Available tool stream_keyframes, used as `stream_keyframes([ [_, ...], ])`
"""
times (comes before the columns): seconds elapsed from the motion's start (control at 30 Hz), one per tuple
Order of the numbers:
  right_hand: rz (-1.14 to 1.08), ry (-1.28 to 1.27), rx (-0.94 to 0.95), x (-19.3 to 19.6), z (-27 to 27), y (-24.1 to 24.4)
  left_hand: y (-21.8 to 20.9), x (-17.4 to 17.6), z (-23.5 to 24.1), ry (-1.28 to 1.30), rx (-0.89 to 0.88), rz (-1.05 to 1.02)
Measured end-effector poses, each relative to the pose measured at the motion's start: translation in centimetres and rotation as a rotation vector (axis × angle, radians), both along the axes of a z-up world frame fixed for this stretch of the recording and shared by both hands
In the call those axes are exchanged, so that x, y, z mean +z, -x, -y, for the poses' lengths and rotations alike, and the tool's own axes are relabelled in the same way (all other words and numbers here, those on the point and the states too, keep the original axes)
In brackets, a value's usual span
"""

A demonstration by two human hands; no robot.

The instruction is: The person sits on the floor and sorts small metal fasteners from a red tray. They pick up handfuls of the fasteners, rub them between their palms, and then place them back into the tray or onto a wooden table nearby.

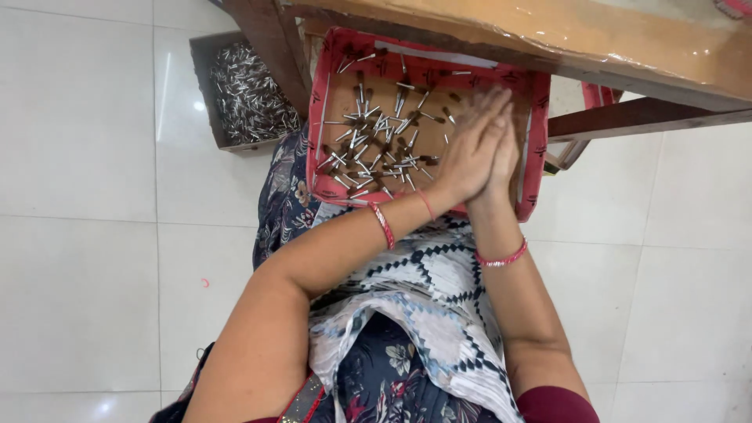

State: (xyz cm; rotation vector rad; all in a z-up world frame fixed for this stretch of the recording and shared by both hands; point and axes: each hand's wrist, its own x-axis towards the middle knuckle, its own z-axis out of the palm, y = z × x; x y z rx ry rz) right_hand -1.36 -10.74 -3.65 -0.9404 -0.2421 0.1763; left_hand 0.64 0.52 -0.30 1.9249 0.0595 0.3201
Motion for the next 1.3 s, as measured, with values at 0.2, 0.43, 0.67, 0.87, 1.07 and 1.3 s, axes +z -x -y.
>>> stream_keyframes([
  [0.2,-0.196,-0.117,0.003,2.7,-1.1,1.1,4.8,2.5,1.9,0.22,-0.163,0.041],
  [0.43,-0.36,0.042,-0.166,1.9,-0.4,0.2,3.7,0.7,2.5,0.124,-0.12,-0.071],
  [0.67,-0.25,-0.117,-0.013,-0.2,1.5,-0.8,6.0,2.4,3.7,0.176,-0.167,-0.003],
  [0.87,-0.462,0.074,-0.198,5.7,-2.7,2.3,2.8,0.3,2.3,0.132,-0.087,-0.055],
  [1.07,-0.487,-0.051,-0.119,6.3,-3.9,2.8,0.7,-0.7,0.7,0.081,0.02,0.039],
  [1.3,-0.432,0.081,-0.172,4.7,-2.0,2.2,2.1,-1.6,2.9,0.059,-0.112,-0.121],
])
